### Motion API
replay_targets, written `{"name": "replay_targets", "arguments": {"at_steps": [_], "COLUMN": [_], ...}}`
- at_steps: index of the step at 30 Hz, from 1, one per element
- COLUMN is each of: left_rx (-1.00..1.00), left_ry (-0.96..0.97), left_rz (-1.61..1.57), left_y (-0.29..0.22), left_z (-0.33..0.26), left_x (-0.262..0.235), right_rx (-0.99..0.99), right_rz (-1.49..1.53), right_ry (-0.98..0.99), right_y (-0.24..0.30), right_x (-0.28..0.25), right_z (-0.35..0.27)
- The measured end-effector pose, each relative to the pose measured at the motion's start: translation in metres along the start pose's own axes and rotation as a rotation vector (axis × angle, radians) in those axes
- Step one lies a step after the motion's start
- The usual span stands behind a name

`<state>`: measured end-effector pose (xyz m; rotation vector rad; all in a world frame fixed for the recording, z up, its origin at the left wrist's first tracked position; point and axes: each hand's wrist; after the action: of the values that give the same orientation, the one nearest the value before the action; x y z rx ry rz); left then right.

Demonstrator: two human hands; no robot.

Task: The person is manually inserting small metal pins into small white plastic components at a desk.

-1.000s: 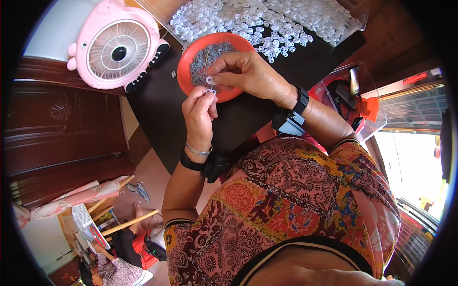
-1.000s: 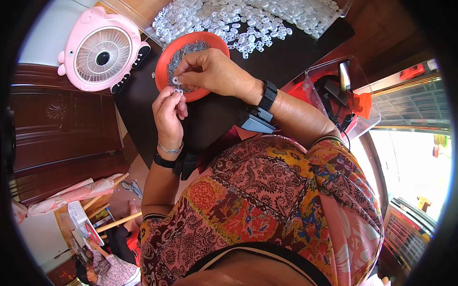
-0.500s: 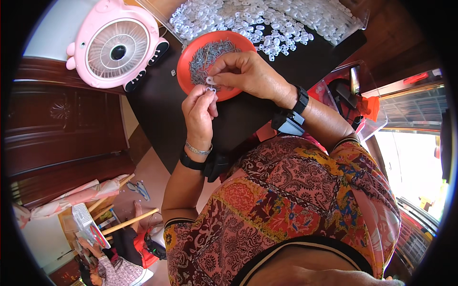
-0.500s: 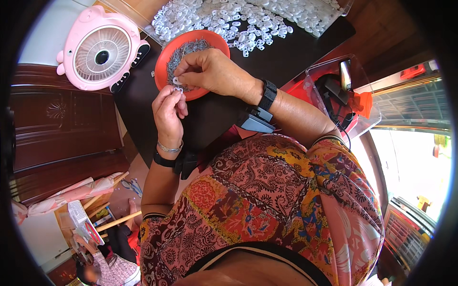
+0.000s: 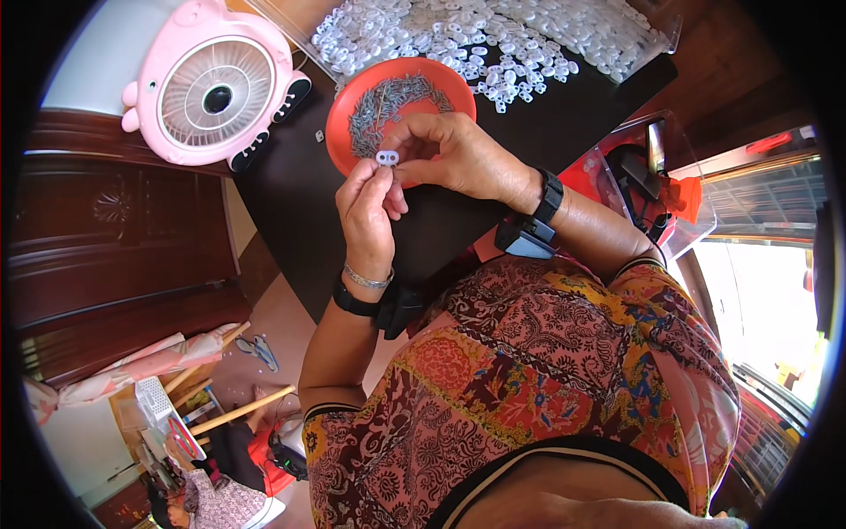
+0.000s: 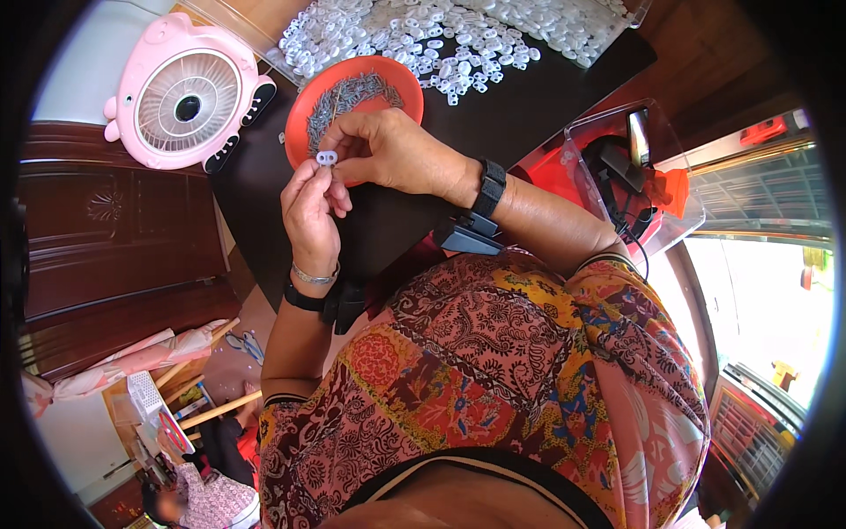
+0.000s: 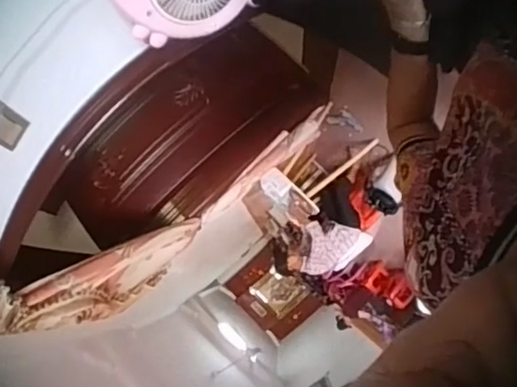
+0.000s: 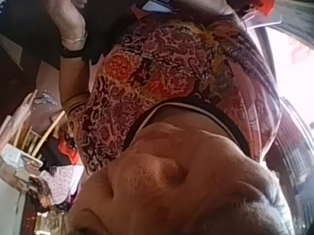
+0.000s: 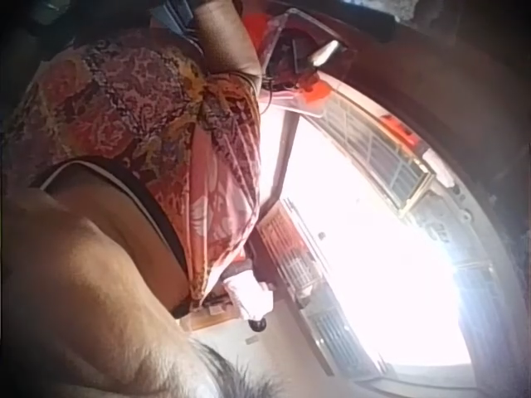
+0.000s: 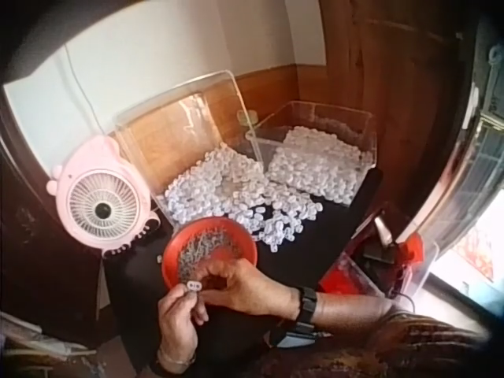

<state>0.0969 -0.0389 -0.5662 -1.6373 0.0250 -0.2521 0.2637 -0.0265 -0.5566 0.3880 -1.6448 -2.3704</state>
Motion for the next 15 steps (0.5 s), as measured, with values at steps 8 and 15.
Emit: {"name": "replay_targets", "arguments": {"at_steps": [8, 15], "left_rx": [-0.03, -0.036], "left_ry": [0.056, -0.057], "left_rz": [-0.063, -0.096], "left_y": [-0.001, -0.003], "left_z": [0.001, -0.002], "left_x": [-0.002, 0.009], "right_rx": [-0.027, -0.324], "right_rz": [-0.083, -0.512], "right_ry": [0.082, -0.061], "right_y": [0.004, 0.006], "right_x": [-0.005, 0.009], "right_z": [0.0, -0.002]}}
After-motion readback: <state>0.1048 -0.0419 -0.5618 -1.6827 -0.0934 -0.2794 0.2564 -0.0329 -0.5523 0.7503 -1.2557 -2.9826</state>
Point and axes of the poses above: each hand's wrist, its own z-axis towards the middle knuckle, its own x-axis out of the palm, y = z × x, and after that the axes turned 4 degrees about -x, right-handed
